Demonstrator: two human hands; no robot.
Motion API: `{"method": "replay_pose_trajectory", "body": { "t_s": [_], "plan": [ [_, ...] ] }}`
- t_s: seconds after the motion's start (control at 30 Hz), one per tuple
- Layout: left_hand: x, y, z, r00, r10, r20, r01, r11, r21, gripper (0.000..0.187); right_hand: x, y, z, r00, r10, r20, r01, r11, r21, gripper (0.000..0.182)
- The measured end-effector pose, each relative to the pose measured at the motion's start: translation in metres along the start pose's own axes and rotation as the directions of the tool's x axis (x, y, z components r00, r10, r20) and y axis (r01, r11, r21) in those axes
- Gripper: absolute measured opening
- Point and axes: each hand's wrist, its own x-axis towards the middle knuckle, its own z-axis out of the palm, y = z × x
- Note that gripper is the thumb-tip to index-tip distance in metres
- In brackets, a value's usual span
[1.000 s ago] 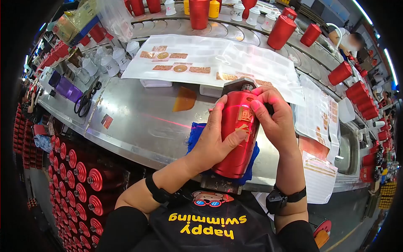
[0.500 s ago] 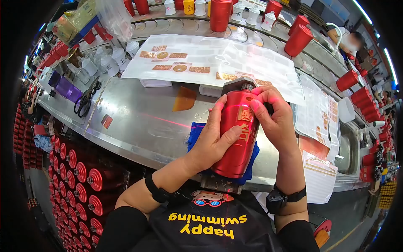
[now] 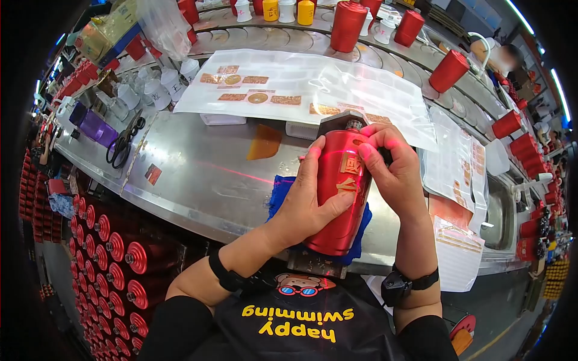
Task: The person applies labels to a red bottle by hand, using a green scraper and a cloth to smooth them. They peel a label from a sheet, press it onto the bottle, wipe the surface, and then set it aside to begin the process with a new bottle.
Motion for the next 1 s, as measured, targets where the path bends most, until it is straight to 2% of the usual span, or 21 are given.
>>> {"method": "replay_pose_trajectory", "body": {
  "t_s": [0.13,0.23,0.33,0.7,0.8,0.9,1.0],
  "plan": [
    [-0.0001,0.0029,0.0005,1.000,0.008,-0.004,-0.008,1.000,-0.006,0.099,0.0002,0.0002,0.0026,0.998,-0.009,-0.059,0.010,1.000,0.018,0.014],
    [0.0012,0.0078,0.0026,0.998,-0.052,-0.020,0.053,0.997,0.050,0.100,0.0001,-0.0002,0.0023,0.998,-0.009,-0.060,0.010,1.000,0.017,0.014],
    [0.0006,0.0067,0.0043,0.999,-0.021,-0.033,0.027,0.986,0.167,0.101,0.0007,-0.0017,0.0021,0.998,-0.007,-0.056,0.007,1.000,0.011,0.014],
    [0.0001,0.0047,0.0038,0.999,-0.028,-0.026,0.031,0.991,0.131,0.103,-0.0008,-0.0012,0.0023,0.998,-0.001,-0.066,0.002,1.000,0.015,0.013],
    [-0.0002,0.0050,0.0035,0.999,-0.023,-0.028,0.026,0.991,0.130,0.104,-0.0013,-0.0009,0.0000,1.000,-0.001,-0.012,0.001,1.000,-0.010,0.012],
    [-0.0005,0.0049,0.0029,0.999,-0.021,-0.026,0.024,0.990,0.140,0.104,-0.0009,-0.0028,0.0027,0.997,0.014,-0.073,-0.012,1.000,0.026,0.012],
    [-0.0004,0.0051,0.0027,1.000,-0.015,-0.022,0.018,0.990,0.139,0.104,-0.0004,-0.0027,0.0028,0.998,0.009,-0.069,-0.006,0.999,0.037,0.012]
  ]
}}
